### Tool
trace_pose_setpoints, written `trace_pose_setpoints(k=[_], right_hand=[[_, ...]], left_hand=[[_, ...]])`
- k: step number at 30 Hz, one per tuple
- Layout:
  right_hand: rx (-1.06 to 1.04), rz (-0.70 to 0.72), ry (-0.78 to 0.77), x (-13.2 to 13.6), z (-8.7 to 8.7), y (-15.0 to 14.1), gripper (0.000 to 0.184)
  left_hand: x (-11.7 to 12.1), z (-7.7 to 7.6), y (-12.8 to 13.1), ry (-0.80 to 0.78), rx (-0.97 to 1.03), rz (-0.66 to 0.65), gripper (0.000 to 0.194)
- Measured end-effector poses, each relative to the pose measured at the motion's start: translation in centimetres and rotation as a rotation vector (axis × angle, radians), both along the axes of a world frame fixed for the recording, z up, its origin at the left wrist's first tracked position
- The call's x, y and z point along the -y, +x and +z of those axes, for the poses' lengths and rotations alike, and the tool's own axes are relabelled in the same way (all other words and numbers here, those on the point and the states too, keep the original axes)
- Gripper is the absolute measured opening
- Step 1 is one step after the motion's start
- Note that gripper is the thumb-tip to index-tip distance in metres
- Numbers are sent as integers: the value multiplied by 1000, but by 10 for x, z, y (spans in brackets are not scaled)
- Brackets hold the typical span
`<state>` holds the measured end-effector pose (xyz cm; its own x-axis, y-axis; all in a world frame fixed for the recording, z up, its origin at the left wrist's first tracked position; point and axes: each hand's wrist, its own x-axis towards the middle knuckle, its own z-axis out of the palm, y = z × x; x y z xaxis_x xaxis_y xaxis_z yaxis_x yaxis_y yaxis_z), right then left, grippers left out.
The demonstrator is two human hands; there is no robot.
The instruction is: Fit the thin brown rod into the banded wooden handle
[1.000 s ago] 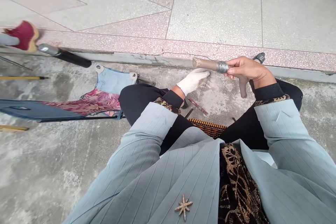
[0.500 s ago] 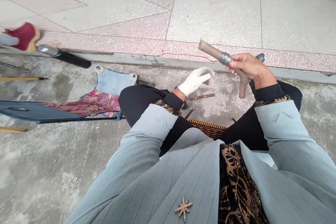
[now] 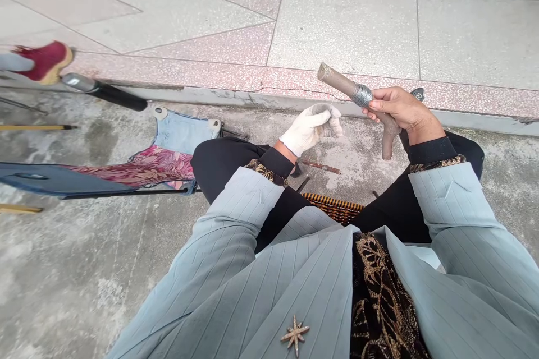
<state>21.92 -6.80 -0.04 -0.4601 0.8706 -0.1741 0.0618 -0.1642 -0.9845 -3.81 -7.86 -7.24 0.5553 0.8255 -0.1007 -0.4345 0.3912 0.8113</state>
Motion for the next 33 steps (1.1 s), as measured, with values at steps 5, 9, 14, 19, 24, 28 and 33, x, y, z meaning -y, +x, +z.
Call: trace_pose_setpoints(k=[5,9,14,19,24,28,33], right_hand=[[-20,16,11,4,3,1,54],[-13,24,37,8,3,0,55],[-9,-169,4,4,-11,-17,54],[654,-230,103,-2,-26,-36,26],[1275,193,378,4,-19,-41,25],[1316,439,416,7,-13,-35,24],[1167,522,398,3,-17,-24,21]], left_hand=[[1,1,0,-36,-20,-16,32],[1,0,7,-37,-76,91,37],[3,-1,17,126,-301,275,25],[4,2,13,735,-967,298,4],[10,10,11,1135,-1460,29,13],[13,11,15,1272,-1455,-117,15],[9,5,14,1309,-1351,-110,19]])
